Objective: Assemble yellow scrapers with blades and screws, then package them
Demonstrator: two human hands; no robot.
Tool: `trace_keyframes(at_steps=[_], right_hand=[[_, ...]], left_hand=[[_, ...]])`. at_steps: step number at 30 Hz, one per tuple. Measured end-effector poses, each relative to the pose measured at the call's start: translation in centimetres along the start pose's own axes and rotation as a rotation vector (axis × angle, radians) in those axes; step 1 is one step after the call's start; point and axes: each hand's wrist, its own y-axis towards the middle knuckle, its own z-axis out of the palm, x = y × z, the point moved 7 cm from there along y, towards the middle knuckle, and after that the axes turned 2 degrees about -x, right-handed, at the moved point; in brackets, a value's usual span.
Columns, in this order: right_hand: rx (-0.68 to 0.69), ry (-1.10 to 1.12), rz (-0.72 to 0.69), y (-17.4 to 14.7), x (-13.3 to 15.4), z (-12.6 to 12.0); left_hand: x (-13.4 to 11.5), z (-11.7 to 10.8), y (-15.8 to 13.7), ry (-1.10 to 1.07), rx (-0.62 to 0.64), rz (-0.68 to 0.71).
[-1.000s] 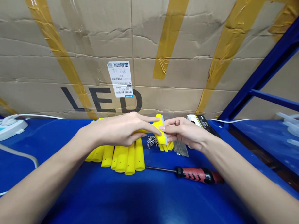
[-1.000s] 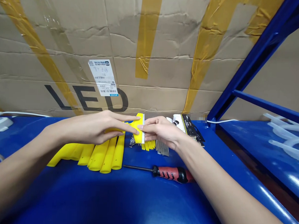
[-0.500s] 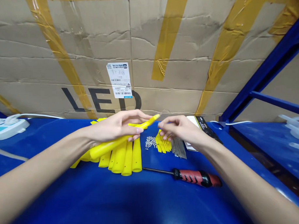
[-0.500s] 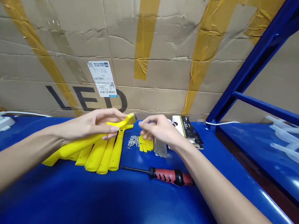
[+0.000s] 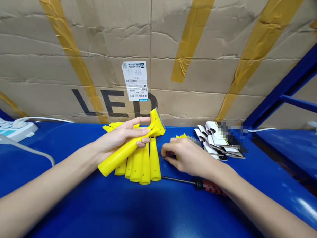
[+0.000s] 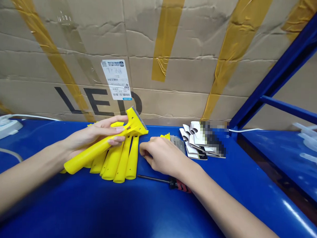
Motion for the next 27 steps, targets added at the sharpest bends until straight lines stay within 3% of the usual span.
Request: trace_keyframes(at_steps=[7,13,27], right_hand=[[-0.027,0.179,-0.06,-0.3,0.0,-1.3],[-0.365,0.189,-0.039,-0.7,-0.9,-5.2],[-0.403,0.171,-0.068,-0.8,-1.4,-4.5]], left_hand=[[0.6,0.6,0.1,0.015,0.007,-0.029],[1.3,1.3,0.1,0.05,0.078,-0.045],[0.9,1.7,-0.4,0.117,0.133,-0.029]])
